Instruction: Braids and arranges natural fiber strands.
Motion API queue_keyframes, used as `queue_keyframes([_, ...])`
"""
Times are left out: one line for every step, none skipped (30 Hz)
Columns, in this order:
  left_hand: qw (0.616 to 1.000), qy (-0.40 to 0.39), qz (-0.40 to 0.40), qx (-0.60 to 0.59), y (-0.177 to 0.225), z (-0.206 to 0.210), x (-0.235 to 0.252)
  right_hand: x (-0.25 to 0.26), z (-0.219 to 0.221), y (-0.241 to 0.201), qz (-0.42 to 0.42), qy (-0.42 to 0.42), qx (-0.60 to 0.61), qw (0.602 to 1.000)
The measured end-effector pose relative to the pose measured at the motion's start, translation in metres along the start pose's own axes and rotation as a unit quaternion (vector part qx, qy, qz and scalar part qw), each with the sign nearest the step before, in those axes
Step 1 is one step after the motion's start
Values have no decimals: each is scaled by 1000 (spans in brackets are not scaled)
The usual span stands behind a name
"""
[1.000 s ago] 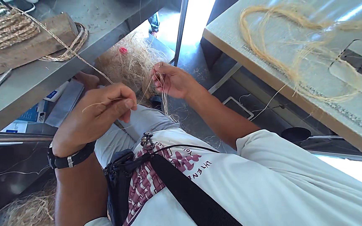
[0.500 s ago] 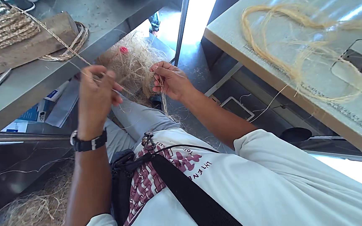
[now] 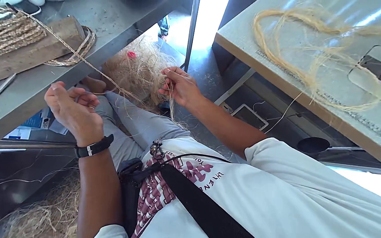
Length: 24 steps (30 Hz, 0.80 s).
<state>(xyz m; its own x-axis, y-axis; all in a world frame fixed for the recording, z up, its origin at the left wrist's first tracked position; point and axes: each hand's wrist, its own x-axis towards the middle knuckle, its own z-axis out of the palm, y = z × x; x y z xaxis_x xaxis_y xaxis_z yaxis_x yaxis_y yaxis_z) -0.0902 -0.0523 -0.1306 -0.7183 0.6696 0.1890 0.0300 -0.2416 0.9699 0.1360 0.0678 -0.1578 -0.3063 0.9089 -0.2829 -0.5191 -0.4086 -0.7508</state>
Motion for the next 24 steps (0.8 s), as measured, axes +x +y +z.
queue_keyframes([1000, 18, -7, 14, -2, 2, 0, 1, 1, 1, 3, 0, 1, 1000])
queue_keyframes([999, 33, -17, 31, -6, 4, -1, 1, 3, 2, 6, 1, 2, 1000])
queue_keyframes([998, 48, -26, 45, -11, 5, -1, 1, 4, 3, 8, 3, 5, 1000])
queue_keyframes([996, 66, -31, 54, -16, 4, 1, 1, 6, 4, 8, 6, 7, 1000])
queue_keyframes([995, 81, -21, 61, -21, -1, 5, 0, 7, 4, 5, 8, 9, 1000])
queue_keyframes([993, 96, 3, 61, -26, -9, 10, 0, 7, 4, 4, 12, 12, 1000])
queue_keyframes([991, 113, 39, 59, -30, -20, 15, 0, 6, 3, 1, 17, 16, 1000])
queue_keyframes([986, 131, 76, 63, -32, -32, 21, 1, 4, 2, 0, 22, 17, 1000])
queue_keyframes([982, 135, 119, 66, -30, -41, 25, 2, 3, 1, 0, 25, 18, 1000])
queue_keyframes([975, 123, 164, 80, -24, -45, 25, 3, 1, 1, 1, 27, 17, 999])
queue_keyframes([971, 85, 200, 98, -14, -43, 19, 5, 1, 2, 1, 28, 14, 1000])
queue_keyframes([969, 16, 212, 123, -2, -36, 8, 5, 2, 4, 1, 27, 12, 1000])
queue_keyframes([963, -76, 207, 155, 9, -26, -6, 5, 3, 6, 1, 24, 8, 1000])
queue_keyframes([946, -171, 192, 197, 17, -14, -18, 5, 6, 9, 0, 20, 6, 1000])
queue_keyframes([920, -253, 169, 248, 20, 0, -30, 3, 9, 11, -2, 14, 5, 1000])
queue_keyframes([891, -315, 144, 294, 20, 16, -40, 1, 11, 14, -6, 6, 2, 1000])
queue_keyframes([866, -353, 123, 332, 16, 32, -48, 0, 13, 17, -17, -4, -4, 1000])
queue_keyframes([854, -367, 107, 354, 10, 47, -55, -1, 13, 20, -33, -13, -12, 999])
queue_keyframes([854, -360, 102, 362, 2, 58, -60, -2, 13, 22, -52, -20, -16, 998])
queue_keyframes([861, -341, 108, 362, -4, 67, -63, -2, 12, 23, -64, -26, -21, 997])
queue_keyframes([868, -318, 120, 362, -10, 75, -64, -2, 10, 22, -68, -27, -25, 997])
queue_keyframes([873, -298, 128, 365, -13, 80, -65, -3, 9, 21, -67, -26, -27, 997])
queue_keyframes([874, -284, 134, 371, -16, 83, -64, -3, 8, 20, -63, -26, -27, 997])
queue_keyframes([874, -274, 139, 377, -18, 85, -63, -4, 8, 21, -60, -26, -28, 997])
